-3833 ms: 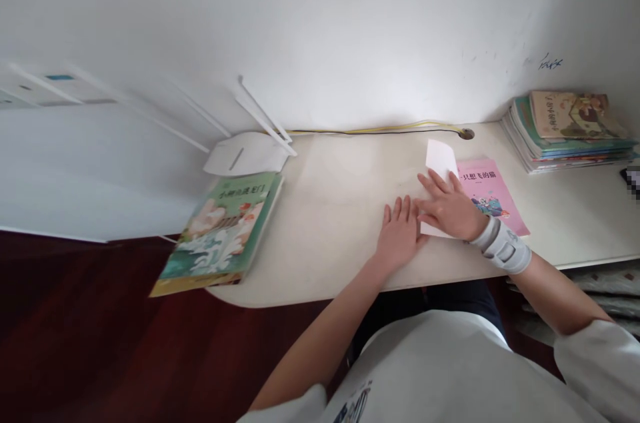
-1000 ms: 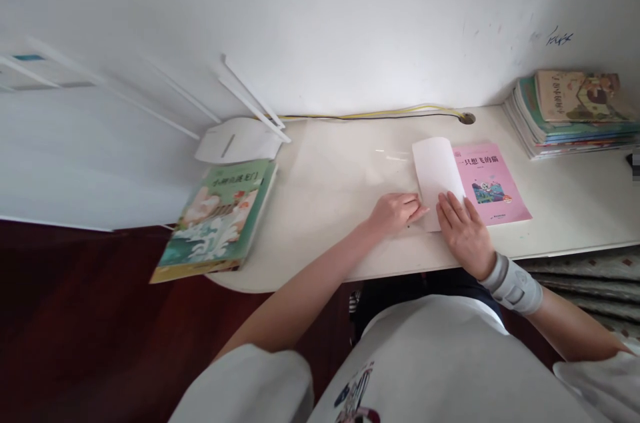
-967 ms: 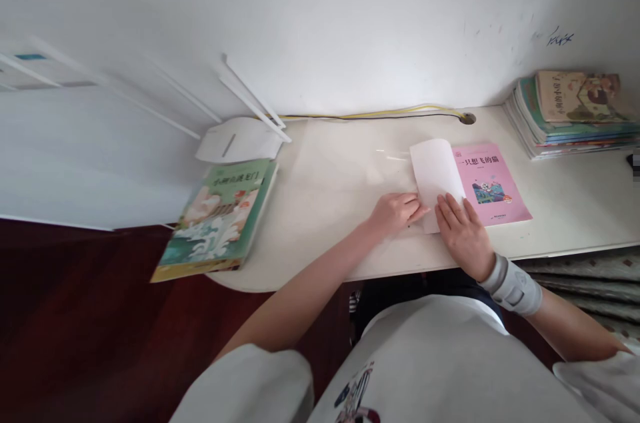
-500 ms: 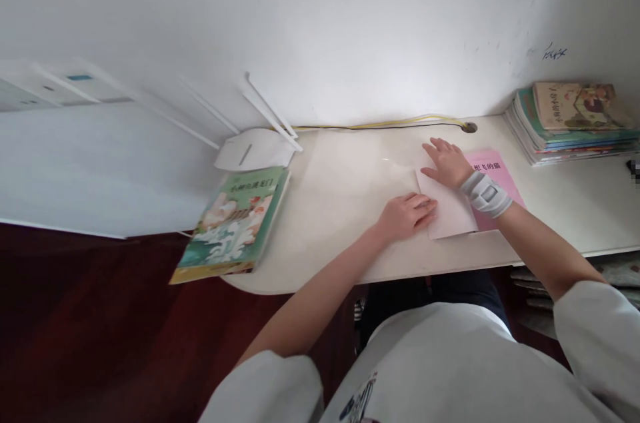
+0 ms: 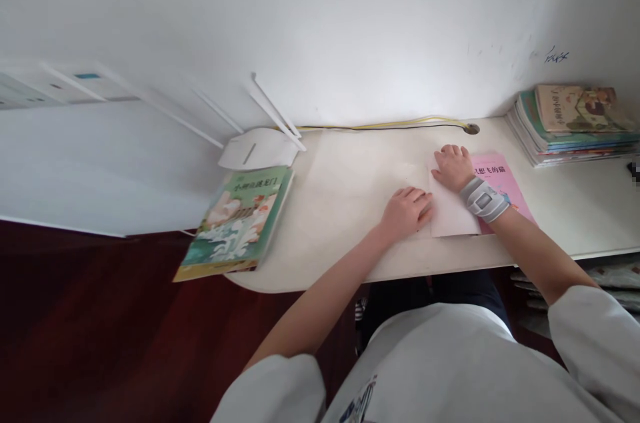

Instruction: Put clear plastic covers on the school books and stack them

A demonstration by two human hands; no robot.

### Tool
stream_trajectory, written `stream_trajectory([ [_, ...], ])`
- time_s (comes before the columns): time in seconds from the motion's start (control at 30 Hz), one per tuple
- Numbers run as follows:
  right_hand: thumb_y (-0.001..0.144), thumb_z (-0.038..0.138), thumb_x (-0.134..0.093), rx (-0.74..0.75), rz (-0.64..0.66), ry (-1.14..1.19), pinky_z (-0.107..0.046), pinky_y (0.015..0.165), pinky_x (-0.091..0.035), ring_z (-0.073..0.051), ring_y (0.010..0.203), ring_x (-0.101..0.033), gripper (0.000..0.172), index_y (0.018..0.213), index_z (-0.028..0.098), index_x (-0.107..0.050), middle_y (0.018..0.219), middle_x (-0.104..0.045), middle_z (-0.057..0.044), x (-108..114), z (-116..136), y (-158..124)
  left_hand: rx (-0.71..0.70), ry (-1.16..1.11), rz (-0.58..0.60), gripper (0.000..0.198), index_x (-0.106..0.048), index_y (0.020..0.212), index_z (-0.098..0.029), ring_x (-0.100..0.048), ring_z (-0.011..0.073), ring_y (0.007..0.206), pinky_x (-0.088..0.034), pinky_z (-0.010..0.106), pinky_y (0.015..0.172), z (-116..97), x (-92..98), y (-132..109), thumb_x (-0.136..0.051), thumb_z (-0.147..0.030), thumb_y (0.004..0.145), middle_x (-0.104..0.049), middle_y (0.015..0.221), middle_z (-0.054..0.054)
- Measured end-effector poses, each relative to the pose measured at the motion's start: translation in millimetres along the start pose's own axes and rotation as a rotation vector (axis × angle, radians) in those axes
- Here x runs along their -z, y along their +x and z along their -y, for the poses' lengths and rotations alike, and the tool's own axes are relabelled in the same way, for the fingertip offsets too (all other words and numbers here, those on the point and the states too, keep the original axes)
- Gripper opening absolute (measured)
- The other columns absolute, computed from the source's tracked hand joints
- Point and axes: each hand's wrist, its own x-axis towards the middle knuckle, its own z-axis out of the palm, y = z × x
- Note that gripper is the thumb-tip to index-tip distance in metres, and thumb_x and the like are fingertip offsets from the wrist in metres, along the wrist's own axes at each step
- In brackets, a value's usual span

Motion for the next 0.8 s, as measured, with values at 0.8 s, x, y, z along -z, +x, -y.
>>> stream_trajectory([
  [0.8, 0.085, 0.034, -0.049, 0.024, 0.03, 0.012, -0.039, 0.094, -0.03, -0.028, 0.111, -0.043, 0.037, 0.112, 0.01, -0.058, 0.118, -0.053, -0.017, -1.9, 0.0, -2.6, 1.063, -0.991, -0.349, 0.045, -0.045, 0.122, -0.021, -0.066, 0.0122, 0.068, -0.057, 0.031, 0.069, 37.6, -10.5, 40.6, -0.056, -0.012, 0.079, -0.062, 0.091, 0.004],
])
